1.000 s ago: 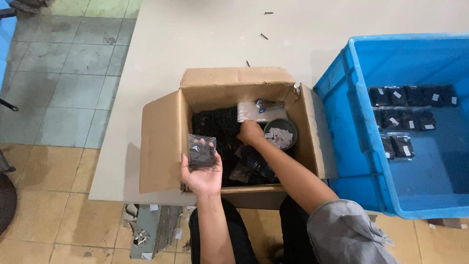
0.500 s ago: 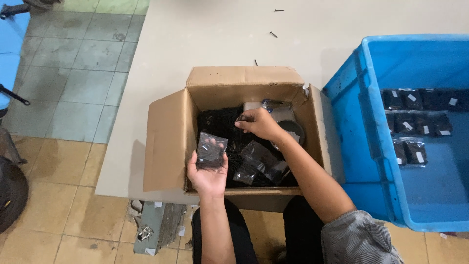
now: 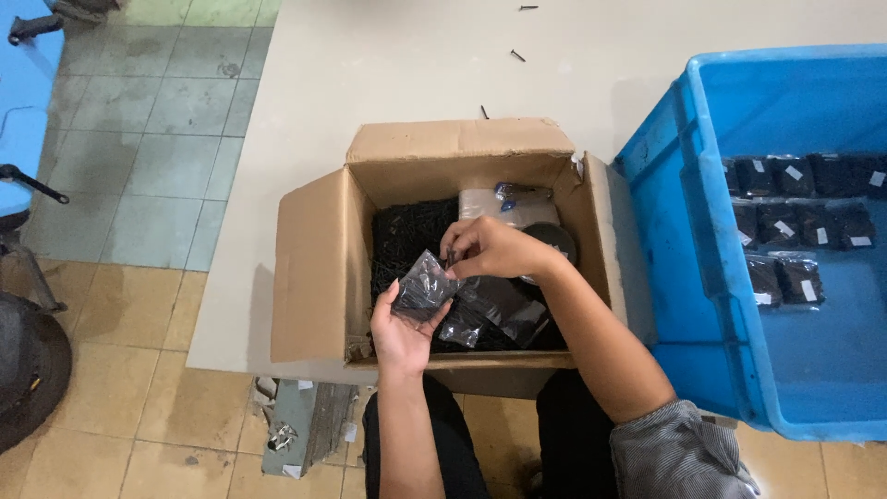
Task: The person repeatedly picks small black objects from a cardboard box and places them into a clear plastic bag held in the left hand. The person continues this process throughout the clip, filling the bag with the small items.
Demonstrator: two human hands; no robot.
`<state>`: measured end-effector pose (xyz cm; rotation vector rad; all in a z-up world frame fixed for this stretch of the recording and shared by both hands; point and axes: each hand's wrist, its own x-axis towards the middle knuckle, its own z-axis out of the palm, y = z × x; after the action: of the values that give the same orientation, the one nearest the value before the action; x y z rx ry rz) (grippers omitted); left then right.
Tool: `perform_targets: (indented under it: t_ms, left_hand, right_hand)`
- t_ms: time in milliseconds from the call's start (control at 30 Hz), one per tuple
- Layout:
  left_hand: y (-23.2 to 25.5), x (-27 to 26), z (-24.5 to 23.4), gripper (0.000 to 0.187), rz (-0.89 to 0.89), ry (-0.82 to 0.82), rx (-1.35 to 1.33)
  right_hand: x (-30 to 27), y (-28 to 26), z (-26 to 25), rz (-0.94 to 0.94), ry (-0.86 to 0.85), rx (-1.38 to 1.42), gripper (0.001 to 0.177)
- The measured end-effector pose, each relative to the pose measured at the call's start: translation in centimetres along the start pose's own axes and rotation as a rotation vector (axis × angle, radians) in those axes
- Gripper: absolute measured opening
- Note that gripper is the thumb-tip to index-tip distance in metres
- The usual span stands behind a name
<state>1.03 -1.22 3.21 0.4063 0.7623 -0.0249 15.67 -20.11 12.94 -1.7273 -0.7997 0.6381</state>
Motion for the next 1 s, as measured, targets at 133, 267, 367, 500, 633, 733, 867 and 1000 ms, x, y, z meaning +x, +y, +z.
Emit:
perform_targets:
  t_ms: [133,267,367,500,633,733,867,1000]
  left_hand:
    - [-0.6,1.2,-1.2,0.046,-0.012,-0.054,0.031]
    - [-0.4,0.5,-0.5,0.046,-0.016,-0.082,0.078]
    - [-0.2,-0.2,0.1,0.050,-0.022,-0.105,0.121]
    - [-0.2,-0.5,0.5,0.055,-0.029,-0.142,0.190]
    - [0.1,-0.1,0.2,0.046,-0.043,-0.120,0.069]
    - [0.4,0.0,-0.2,0.045,-0.061,-0.100,-0.002]
    - [0.6,0.2,-0.3,0.041,-0.071,-0.084,-0.034]
    - [0.6,-0.6,0.7,0.040,-0.081,-0.086,-0.065]
  right_hand:
    - [-0.1,0.1,-0.1,0.024,-0.075,-0.016,0.013]
    - [-0.2,-0.6,-0.3,0.062,-0.074,-0.005,0.018]
    - [0.1,1.9,-0.3,0.092,-0.102,-0.072,0.018]
    - [0.0,2.8,-0.7,0.135,-0.054,-0.136,0.014]
    - [0.8,1.7,0.6,0.036,0.000,-0.077,0.011]
    - [0.6,0.7,0.9,0.015,0.002,-0.024,0.012]
    - [-0.2,-1.7,1.1,-0.038,-0.053,-0.027,0.016]
    - [0.7,1.3,1.7,-0.017,0.112,-0.101,0.008]
